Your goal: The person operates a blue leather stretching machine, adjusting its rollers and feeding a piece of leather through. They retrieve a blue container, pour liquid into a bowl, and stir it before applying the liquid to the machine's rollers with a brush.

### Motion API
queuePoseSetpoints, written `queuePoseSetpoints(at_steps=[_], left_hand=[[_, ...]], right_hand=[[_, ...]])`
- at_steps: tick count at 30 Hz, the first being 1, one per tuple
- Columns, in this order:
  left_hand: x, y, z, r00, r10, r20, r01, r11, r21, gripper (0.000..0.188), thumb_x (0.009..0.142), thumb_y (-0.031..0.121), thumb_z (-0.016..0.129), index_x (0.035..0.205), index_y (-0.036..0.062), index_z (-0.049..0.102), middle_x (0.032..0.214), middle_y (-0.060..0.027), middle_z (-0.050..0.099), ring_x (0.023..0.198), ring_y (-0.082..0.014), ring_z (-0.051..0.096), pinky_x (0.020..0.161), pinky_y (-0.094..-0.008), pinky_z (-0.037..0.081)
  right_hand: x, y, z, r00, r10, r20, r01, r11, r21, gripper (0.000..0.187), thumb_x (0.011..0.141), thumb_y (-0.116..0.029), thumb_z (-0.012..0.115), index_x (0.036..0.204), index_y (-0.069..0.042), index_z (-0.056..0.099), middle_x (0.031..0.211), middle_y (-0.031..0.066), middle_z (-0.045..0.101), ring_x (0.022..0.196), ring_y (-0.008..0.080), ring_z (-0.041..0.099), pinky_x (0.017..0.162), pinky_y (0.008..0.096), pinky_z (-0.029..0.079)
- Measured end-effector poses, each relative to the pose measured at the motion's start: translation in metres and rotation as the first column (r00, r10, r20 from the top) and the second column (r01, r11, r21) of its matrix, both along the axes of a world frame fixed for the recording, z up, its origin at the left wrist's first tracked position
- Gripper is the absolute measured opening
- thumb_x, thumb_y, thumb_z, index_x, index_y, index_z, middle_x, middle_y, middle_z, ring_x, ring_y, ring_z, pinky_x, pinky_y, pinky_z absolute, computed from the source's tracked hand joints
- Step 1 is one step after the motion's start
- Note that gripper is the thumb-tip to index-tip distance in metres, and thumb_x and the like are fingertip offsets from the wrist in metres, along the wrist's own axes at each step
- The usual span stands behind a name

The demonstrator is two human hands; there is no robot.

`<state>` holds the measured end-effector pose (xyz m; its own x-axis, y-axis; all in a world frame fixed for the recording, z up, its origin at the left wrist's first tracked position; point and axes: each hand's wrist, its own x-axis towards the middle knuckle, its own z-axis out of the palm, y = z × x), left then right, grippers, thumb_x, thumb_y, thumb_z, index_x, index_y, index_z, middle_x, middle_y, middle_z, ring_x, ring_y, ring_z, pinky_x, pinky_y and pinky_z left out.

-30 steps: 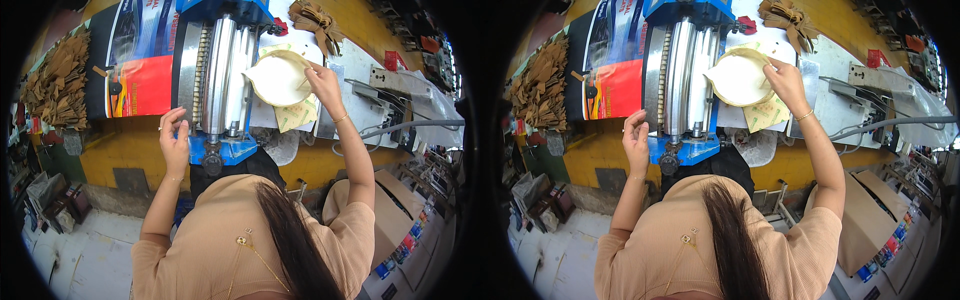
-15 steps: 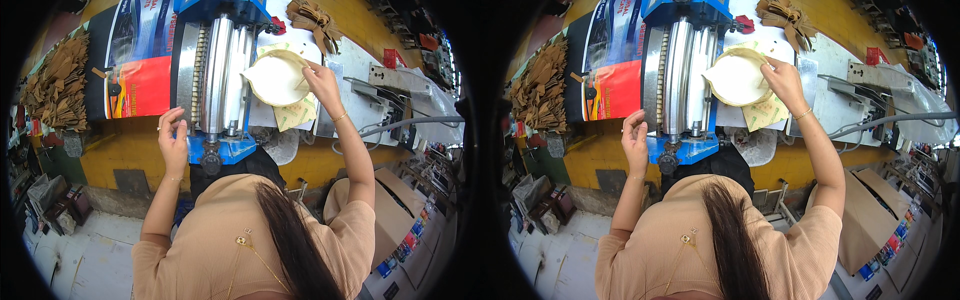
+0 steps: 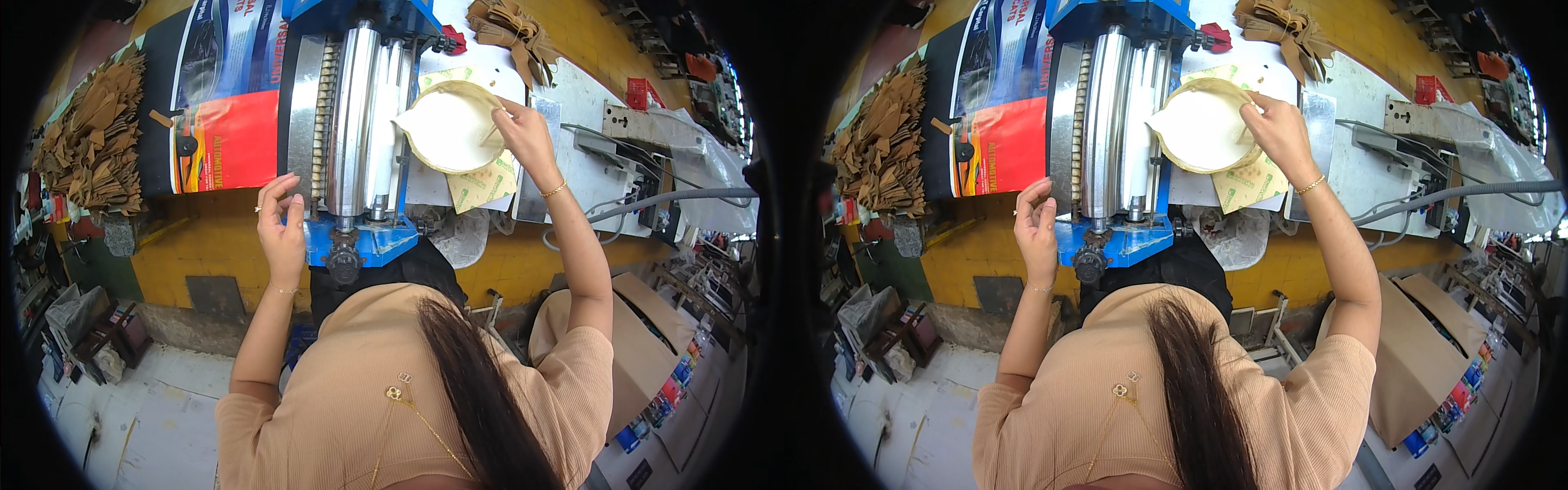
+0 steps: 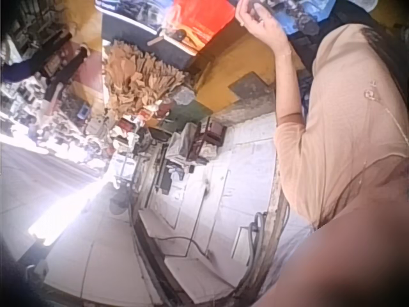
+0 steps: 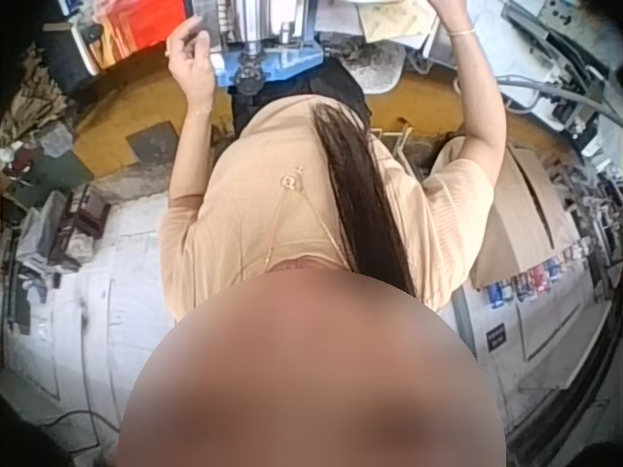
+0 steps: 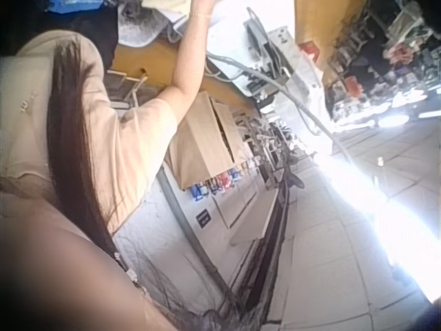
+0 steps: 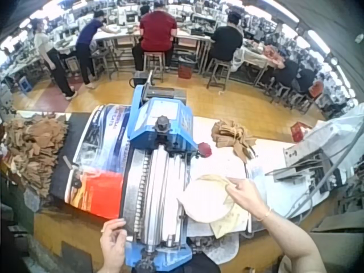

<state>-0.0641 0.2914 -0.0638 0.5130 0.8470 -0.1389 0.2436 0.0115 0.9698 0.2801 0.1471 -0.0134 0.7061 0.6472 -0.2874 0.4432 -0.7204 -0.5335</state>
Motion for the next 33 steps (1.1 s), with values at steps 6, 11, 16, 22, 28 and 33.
queuePoseSetpoints(at_steps=[6, 11, 16, 22, 28, 33], left_hand=[[0.0000, 0.0002, -0.0009, 1.000, 0.006, 0.004, -0.006, 1.000, 0.002, 0.022, 0.095, 0.001, 0.054, 0.116, -0.0030, 0.058, 0.123, -0.0096, 0.054, 0.113, -0.0163, 0.054, 0.100, -0.0298, 0.042], [-0.0001, 0.0004, -0.0013, 1.000, 0.004, -0.003, -0.003, 1.000, 0.011, 0.023, 0.095, 0.001, 0.054, 0.116, -0.0033, 0.058, 0.122, -0.0094, 0.054, 0.112, -0.0161, 0.054, 0.100, -0.0299, 0.042], [-0.0005, -0.0001, -0.0022, 1.000, 0.006, 0.005, -0.006, 1.000, 0.013, 0.023, 0.095, 0.000, 0.054, 0.117, -0.0035, 0.058, 0.122, -0.0094, 0.054, 0.113, -0.0161, 0.054, 0.101, -0.0302, 0.041], [-0.0005, 0.0005, -0.0051, 1.000, 0.017, 0.021, -0.017, 0.999, 0.038, 0.022, 0.093, 0.003, 0.056, 0.114, 0.0023, 0.061, 0.124, -0.0106, 0.055, 0.111, -0.0173, 0.055, 0.090, -0.0296, 0.047], [-0.0010, 0.0005, -0.0055, 1.000, 0.018, 0.016, -0.018, 0.999, 0.026, 0.022, 0.092, 0.002, 0.056, 0.114, 0.0020, 0.061, 0.125, -0.0109, 0.055, 0.112, -0.0174, 0.054, 0.090, -0.0296, 0.046], [-0.0004, 0.0005, -0.0044, 1.000, 0.017, 0.014, -0.017, 1.000, 0.026, 0.022, 0.092, 0.002, 0.056, 0.114, 0.0018, 0.061, 0.124, -0.0111, 0.055, 0.111, -0.0175, 0.054, 0.090, -0.0295, 0.046]], right_hand=[[0.0003, -0.0012, 0.0007, 1.000, -0.002, 0.002, 0.002, 1.000, -0.019, 0.044, 0.084, -0.031, 0.053, 0.115, -0.003, 0.069, 0.059, 0.0190, 0.061, 0.056, 0.0253, 0.064, 0.060, 0.0341, 0.051], [0.0017, -0.0033, -0.0061, 0.998, 0.026, 0.055, -0.027, 1.000, 0.014, 0.045, 0.084, -0.032, 0.053, 0.114, -0.003, 0.069, 0.061, 0.0203, 0.061, 0.058, 0.0274, 0.066, 0.062, 0.0359, 0.052], [0.0027, -0.0053, -0.0081, 0.999, 0.032, 0.035, -0.032, 0.999, 0.003, 0.044, 0.086, -0.029, 0.052, 0.119, -0.004, 0.067, 0.058, 0.0140, 0.057, 0.051, 0.0149, 0.054, 0.054, 0.0319, 0.046], [0.0013, -0.0038, -0.0045, 1.000, 0.025, 0.016, -0.025, 1.000, 0.005, 0.045, 0.084, -0.033, 0.052, 0.114, -0.004, 0.069, 0.061, 0.0201, 0.062, 0.059, 0.0281, 0.066, 0.062, 0.0359, 0.052], [-0.0003, -0.0040, -0.0035, 0.999, 0.034, 0.001, -0.034, 0.999, 0.004, 0.045, 0.085, -0.031, 0.052, 0.118, -0.004, 0.067, 0.062, 0.0182, 0.061, 0.056, 0.0201, 0.060, 0.059, 0.0333, 0.049], [-0.0015, -0.0040, -0.0036, 1.000, 0.021, 0.008, -0.021, 1.000, 0.001, 0.044, 0.083, -0.034, 0.052, 0.113, -0.007, 0.070, 0.063, 0.0202, 0.063, 0.061, 0.0300, 0.067, 0.063, 0.0373, 0.052]])
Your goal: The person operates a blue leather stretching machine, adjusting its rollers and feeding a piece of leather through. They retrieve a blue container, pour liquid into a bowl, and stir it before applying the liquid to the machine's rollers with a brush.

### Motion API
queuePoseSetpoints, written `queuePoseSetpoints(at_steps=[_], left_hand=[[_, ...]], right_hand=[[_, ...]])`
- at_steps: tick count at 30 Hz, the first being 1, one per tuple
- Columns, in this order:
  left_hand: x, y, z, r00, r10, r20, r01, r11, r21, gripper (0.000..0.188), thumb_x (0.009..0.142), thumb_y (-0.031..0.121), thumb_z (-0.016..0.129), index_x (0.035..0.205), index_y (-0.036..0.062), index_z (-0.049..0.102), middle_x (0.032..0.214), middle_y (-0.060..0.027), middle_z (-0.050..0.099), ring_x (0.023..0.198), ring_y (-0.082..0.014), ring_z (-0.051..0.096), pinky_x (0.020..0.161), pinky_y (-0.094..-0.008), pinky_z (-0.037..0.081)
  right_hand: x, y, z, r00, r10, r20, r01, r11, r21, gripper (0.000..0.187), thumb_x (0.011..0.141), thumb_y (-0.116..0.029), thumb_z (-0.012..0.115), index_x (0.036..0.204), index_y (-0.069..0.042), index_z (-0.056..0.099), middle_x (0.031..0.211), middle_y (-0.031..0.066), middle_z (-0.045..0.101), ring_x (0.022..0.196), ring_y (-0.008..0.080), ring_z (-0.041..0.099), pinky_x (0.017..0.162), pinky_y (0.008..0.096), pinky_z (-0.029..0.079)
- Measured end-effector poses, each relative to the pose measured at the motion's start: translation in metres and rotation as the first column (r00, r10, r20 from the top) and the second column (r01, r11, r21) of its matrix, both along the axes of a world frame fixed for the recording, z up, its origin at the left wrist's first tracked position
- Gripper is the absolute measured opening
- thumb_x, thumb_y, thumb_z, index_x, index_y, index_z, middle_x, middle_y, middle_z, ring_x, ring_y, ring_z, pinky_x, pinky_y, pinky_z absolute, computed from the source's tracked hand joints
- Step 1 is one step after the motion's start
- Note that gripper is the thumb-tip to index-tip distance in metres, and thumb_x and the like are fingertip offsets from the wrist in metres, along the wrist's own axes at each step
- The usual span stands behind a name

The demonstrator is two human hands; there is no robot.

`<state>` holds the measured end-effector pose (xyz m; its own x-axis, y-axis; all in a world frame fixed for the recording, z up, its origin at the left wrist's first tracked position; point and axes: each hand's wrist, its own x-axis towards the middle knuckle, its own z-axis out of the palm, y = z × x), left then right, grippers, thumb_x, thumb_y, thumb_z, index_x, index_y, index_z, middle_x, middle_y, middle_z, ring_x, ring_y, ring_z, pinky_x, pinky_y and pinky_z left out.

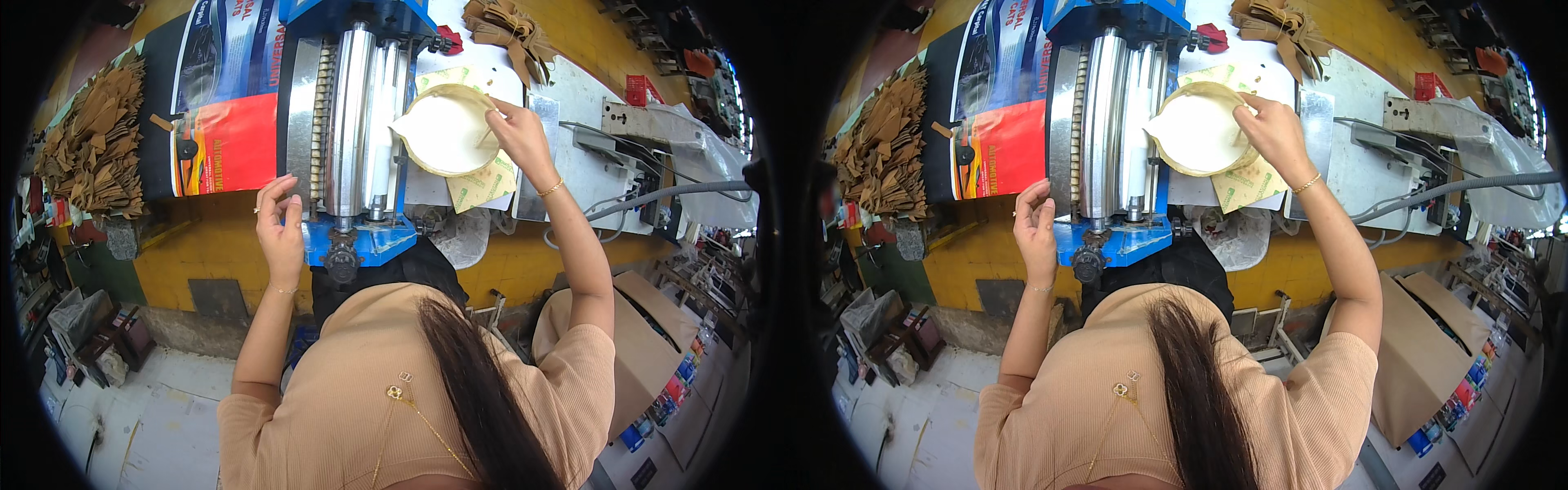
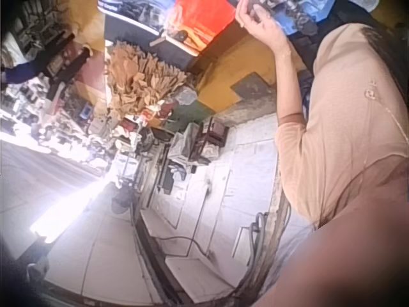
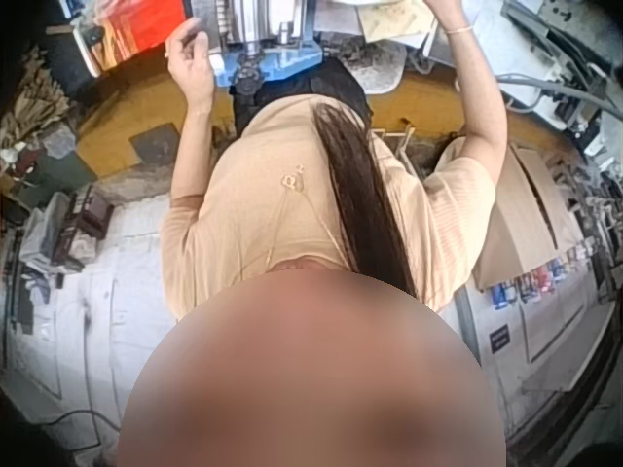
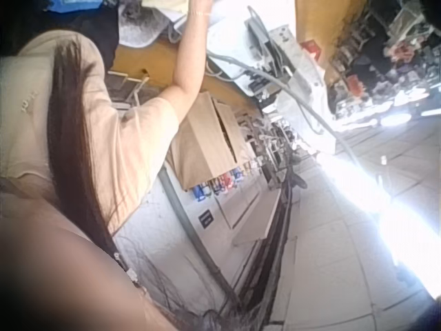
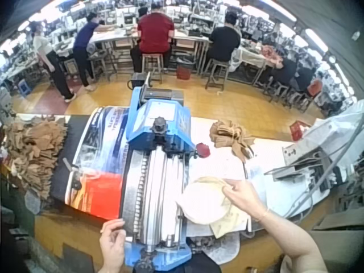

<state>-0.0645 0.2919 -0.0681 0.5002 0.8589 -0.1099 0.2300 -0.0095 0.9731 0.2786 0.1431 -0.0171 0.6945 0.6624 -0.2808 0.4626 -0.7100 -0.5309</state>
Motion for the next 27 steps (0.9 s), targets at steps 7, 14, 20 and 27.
queuePoseSetpoints(at_steps=[7, 14, 20, 27], left_hand=[[0.0000, 0.0000, 0.0003, 1.000, -0.003, 0.006, 0.004, 1.000, -0.015, 0.023, 0.094, 0.001, 0.054, 0.116, -0.0034, 0.058, 0.121, -0.0090, 0.055, 0.111, -0.0159, 0.054, 0.100, -0.0298, 0.042], [-0.0005, -0.0006, 0.0001, 1.000, -0.001, 0.005, 0.001, 1.000, -0.010, 0.023, 0.094, 0.000, 0.055, 0.117, -0.0033, 0.058, 0.121, -0.0089, 0.055, 0.112, -0.0158, 0.054, 0.101, -0.0298, 0.042], [-0.0009, -0.0002, -0.0007, 1.000, -0.002, 0.002, 0.002, 1.000, -0.009, 0.023, 0.094, 0.001, 0.055, 0.117, -0.0033, 0.058, 0.121, -0.0089, 0.056, 0.111, -0.0159, 0.055, 0.100, -0.0299, 0.042], [-0.0013, -0.0003, -0.0016, 1.000, 0.000, 0.004, 0.000, 1.000, -0.011, 0.024, 0.094, 0.002, 0.055, 0.117, -0.0031, 0.058, 0.121, -0.0088, 0.056, 0.112, -0.0160, 0.055, 0.100, -0.0300, 0.042]], right_hand=[[-0.0004, 0.0006, 0.0004, 0.999, 0.027, 0.032, -0.027, 1.000, -0.006, 0.044, 0.083, -0.034, 0.052, 0.113, -0.007, 0.070, 0.068, 0.0233, 0.064, 0.067, 0.0346, 0.067, 0.066, 0.0392, 0.053], [-0.0009, 0.0013, 0.0022, 0.999, 0.030, 0.042, -0.028, 0.999, -0.040, 0.044, 0.083, -0.034, 0.051, 0.113, -0.007, 0.070, 0.069, 0.0236, 0.064, 0.068, 0.0358, 0.067, 0.067, 0.0394, 0.053], [-0.0022, 0.0003, 0.0028, 0.999, 0.033, 0.038, -0.032, 0.999, -0.025, 0.044, 0.084, -0.034, 0.051, 0.113, -0.008, 0.070, 0.067, 0.0229, 0.064, 0.067, 0.0354, 0.067, 0.066, 0.0391, 0.052], [-0.0030, -0.0003, 0.0018, 0.998, 0.039, 0.053, -0.038, 0.999, -0.021, 0.043, 0.083, -0.033, 0.051, 0.114, -0.008, 0.070, 0.068, 0.0227, 0.064, 0.067, 0.0356, 0.067, 0.067, 0.0394, 0.053]])
